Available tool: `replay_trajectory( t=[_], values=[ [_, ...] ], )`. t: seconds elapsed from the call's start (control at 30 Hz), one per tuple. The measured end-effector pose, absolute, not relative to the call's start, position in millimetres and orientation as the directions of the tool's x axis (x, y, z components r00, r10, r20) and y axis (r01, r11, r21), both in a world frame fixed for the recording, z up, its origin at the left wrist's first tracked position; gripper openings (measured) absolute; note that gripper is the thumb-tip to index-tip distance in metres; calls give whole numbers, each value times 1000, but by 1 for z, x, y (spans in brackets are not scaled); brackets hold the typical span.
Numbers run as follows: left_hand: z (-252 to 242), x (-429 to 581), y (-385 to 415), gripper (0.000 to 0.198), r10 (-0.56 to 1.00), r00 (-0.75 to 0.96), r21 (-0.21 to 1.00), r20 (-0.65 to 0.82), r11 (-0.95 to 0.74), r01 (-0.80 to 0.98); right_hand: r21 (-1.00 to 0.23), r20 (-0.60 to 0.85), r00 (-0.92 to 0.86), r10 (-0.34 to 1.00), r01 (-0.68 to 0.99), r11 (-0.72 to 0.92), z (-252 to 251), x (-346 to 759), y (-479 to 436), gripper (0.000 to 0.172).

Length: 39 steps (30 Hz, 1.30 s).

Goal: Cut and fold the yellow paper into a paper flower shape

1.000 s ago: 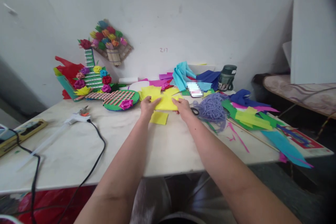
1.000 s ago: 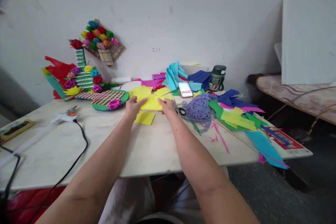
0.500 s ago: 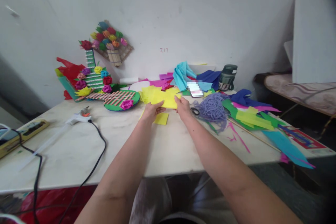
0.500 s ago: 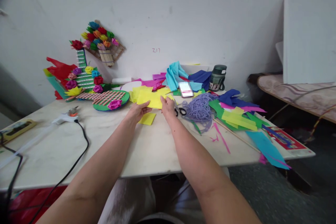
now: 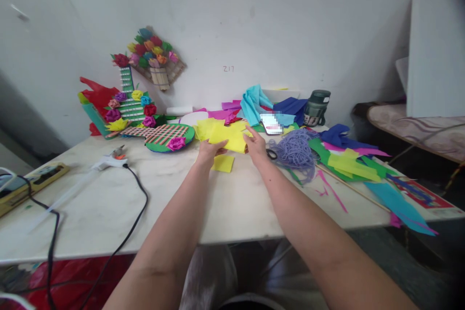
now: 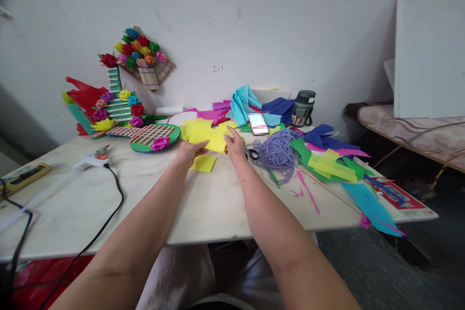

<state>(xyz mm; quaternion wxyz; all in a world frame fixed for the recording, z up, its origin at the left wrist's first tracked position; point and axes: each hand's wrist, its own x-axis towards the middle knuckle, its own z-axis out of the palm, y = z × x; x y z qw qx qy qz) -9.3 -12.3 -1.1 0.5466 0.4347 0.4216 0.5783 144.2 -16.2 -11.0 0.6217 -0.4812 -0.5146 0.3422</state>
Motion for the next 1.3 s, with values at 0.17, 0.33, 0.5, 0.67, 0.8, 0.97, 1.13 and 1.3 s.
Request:
replay_trajectory(
  t=[0.17, 0.33, 0.5, 0.67, 0.8, 0.97, 1.13, 1.3],
  values=[
    [1, -8, -13, 50, 990, -62, 971, 128, -137, -197, -939, 345, 269, 899, 82, 335, -15, 145, -11, 39],
    [3, -6, -13, 65, 973, -105, 966, 208, -221, -132, -948, 313, 290, 904, 41, 315, -15, 146, -9, 34],
    [5, -3, -15, 80, 968, -86, 962, 235, -245, -120, -955, 288, 323, 902, 30, 294, -12, 148, -10, 31],
    [5, -5, -19, 72, 968, 4, 957, 253, -249, -150, -954, 257, 318, 913, -67, 291, -7, 149, -14, 26],
    [6, -7, -22, 67, 968, 38, 957, 250, -241, -159, -963, 233, 296, 926, -62, 262, -4, 151, -16, 26],
    [7, -7, -22, 64, 971, 32, 960, 237, -229, -163, -963, 230, 285, 930, -70, 260, -6, 153, -14, 27],
    [5, -11, -19, 67, 970, 66, 959, 234, -219, -180, -962, 236, 274, 932, -71, 265, -9, 154, -12, 30],
    [4, -12, -19, 66, 965, 88, 953, 246, -225, -202, -966, 229, 261, 938, -54, 251, -9, 155, -11, 30]
  ],
)
